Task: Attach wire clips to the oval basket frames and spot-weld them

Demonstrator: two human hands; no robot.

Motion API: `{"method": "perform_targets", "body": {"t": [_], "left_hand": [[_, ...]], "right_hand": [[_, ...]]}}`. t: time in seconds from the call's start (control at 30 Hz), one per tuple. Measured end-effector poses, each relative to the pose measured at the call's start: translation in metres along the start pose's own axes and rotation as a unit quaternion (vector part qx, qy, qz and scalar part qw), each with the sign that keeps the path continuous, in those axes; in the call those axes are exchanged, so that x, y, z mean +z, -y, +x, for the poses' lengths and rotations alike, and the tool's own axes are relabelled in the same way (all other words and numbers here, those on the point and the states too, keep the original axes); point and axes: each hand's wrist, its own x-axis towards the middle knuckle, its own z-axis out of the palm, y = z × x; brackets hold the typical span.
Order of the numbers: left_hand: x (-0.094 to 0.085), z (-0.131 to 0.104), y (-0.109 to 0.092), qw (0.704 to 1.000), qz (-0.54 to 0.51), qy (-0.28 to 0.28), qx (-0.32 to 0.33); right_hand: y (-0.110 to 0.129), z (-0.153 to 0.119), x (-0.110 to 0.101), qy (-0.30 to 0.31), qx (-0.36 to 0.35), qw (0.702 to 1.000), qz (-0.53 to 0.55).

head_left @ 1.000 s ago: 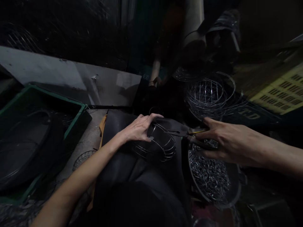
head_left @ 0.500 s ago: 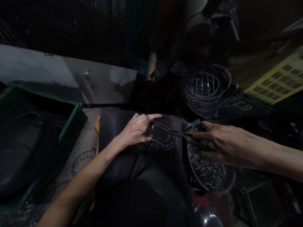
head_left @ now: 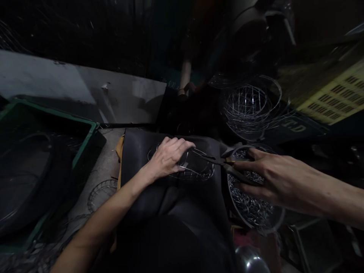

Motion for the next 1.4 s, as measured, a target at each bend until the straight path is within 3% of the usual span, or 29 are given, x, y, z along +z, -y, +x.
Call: {"method": "perform_targets", "body": {"t": [0.37,0.53,0.67,0.87,1.07,1.23,1.4], "left_hand": [[0.005,-0.005,-0.012,0.993,0.12,-0.012,-0.008],[0.014,-0.006,-0.016,0.989,0.143,-0.037,-0.011],[0.024,-0.006,-0.02,0.984,0.165,-0.071,-0.016],[0.033,-0.01,-0.023,0.974,0.188,-0.125,-0.009],[0.039,-0.012,-0.025,0.962,0.206,-0.18,0.004],[0.042,-0.014,-0.024,0.967,0.195,-0.164,-0.006],[0.039,-0.012,-0.026,0.976,0.18,-0.121,-0.023]], "right_hand": [[0.01,-0.004,0.015,-0.053,0.016,0.998,-0.023],[0.012,-0.007,0.021,-0.043,0.035,0.998,-0.005],[0.011,-0.012,0.03,-0.062,0.046,0.997,-0.001],[0.02,-0.012,0.035,-0.032,0.087,0.994,0.062],[0.021,-0.014,0.043,-0.047,0.078,0.988,0.125],[0.022,-0.016,0.049,-0.031,0.095,0.984,0.147],[0.021,-0.013,0.037,-0.065,0.087,0.991,0.077]]}}
